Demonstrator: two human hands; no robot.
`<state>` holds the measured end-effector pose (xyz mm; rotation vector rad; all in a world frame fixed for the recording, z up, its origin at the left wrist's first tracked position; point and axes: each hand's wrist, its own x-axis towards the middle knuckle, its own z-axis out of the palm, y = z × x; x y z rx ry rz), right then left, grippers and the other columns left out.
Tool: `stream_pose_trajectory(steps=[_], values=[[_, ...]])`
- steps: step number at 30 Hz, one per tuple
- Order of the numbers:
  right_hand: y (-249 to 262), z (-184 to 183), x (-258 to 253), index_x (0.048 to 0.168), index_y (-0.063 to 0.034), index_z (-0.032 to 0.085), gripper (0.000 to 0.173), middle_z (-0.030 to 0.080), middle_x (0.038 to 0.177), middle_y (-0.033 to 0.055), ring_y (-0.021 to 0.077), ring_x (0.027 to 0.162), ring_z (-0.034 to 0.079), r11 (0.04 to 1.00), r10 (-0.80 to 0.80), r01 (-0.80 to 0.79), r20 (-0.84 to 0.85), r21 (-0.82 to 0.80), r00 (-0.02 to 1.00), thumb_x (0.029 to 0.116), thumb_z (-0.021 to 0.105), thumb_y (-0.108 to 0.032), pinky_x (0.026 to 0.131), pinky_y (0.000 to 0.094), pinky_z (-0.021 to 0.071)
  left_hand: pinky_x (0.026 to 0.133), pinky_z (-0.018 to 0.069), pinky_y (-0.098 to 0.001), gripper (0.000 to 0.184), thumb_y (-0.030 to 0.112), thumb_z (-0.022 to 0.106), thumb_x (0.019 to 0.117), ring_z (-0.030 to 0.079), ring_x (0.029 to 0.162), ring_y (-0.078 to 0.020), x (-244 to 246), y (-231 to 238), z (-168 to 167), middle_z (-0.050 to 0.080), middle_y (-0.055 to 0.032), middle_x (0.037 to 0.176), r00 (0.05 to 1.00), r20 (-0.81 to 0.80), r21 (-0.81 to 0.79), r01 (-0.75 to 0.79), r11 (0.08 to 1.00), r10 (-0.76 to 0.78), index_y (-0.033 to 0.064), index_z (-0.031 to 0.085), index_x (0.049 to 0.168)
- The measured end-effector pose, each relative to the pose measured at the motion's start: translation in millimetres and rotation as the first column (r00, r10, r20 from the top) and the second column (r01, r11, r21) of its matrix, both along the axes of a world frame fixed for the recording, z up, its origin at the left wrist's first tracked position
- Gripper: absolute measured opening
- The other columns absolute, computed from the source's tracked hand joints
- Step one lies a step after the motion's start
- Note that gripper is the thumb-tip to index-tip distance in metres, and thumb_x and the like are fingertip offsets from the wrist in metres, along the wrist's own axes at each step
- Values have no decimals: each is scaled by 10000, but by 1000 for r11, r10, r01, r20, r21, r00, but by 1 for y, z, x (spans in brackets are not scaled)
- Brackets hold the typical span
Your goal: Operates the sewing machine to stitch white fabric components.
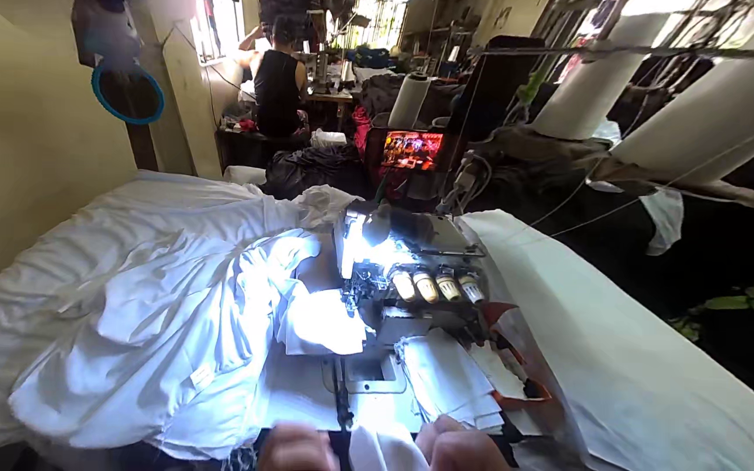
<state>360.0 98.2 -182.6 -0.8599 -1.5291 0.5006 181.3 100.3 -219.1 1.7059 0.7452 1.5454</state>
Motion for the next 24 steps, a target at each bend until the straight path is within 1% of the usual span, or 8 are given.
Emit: stream_pose_trajectory(steps=[2,5,7,11,15,19,21,24], values=[[-2,-2,-6,952,-56,512,134,525,809,37,18,750,545,999,37,-36,55,-13,998,960,639,-99,697,130,462,1100,471,-337,456,517,591,1001,542,1305,-65,0,9,-3,604,89,1365,991,110,-136,97,986,-82,234,586,1358],[-4,-4,-9,885,-11,538,139,533,747,107,120,697,541,999,32,-31,214,-6,976,939,636,-93,646,189,458,1020,544,-325,160,115,696,955,684,1036,-39,2,14,-1,732,88,1076,910,362,-316,324,892,-202,150,702,1111],[-3,-1,1,930,-6,581,166,561,774,123,157,728,562,980,198,-188,224,-67,954,965,623,-163,673,259,473,975,568,-304,172,30,662,958,703,973,-37,-2,16,0,750,71,1032,886,411,-322,362,875,-216,130,720,1085],[5,0,22,1161,-116,667,302,625,1033,-20,-4,972,597,944,305,-286,98,-166,947,1037,600,-383,848,177,514,962,575,-291,182,66,651,972,713,978,-43,-11,20,4,761,49,1049,874,432,-290,369,883,-223,134,735,1119],[14,-5,15,1032,-71,653,183,638,1079,27,49,1096,593,921,346,-334,31,-200,938,1023,643,-253,956,228,509,922,579,-246,180,57,637,982,705,994,-26,-7,18,8,754,57,1076,884,392,-271,374,887,-253,126,720,1125],[9,-4,7,1074,-230,672,143,680,979,-135,-47,901,641,766,430,-593,-488,-247,759,1068,535,-268,805,158,540,812,541,-150,173,90,587,1020,644,904,57,-12,17,14,710,118,1047,859,406,-293,445,846,-311,165,682,1145],[5,-1,10,1098,-249,662,151,661,940,-181,-90,813,609,633,460,-665,-499,-396,735,1064,529,-312,704,123,514,743,542,-151,174,121,565,1033,640,832,47,-14,16,19,696,105,986,794,518,-314,521,794,-316,201,676,1142],[4,-2,11,1275,-190,605,274,734,985,-95,-7,805,687,478,511,-768,-576,-427,638,1011,638,-257,714,212,587,772,564,-199,181,199,566,1041,662,829,2,-12,17,21,697,74,940,699,628,-349,646,679,-343,213,668,1189]])
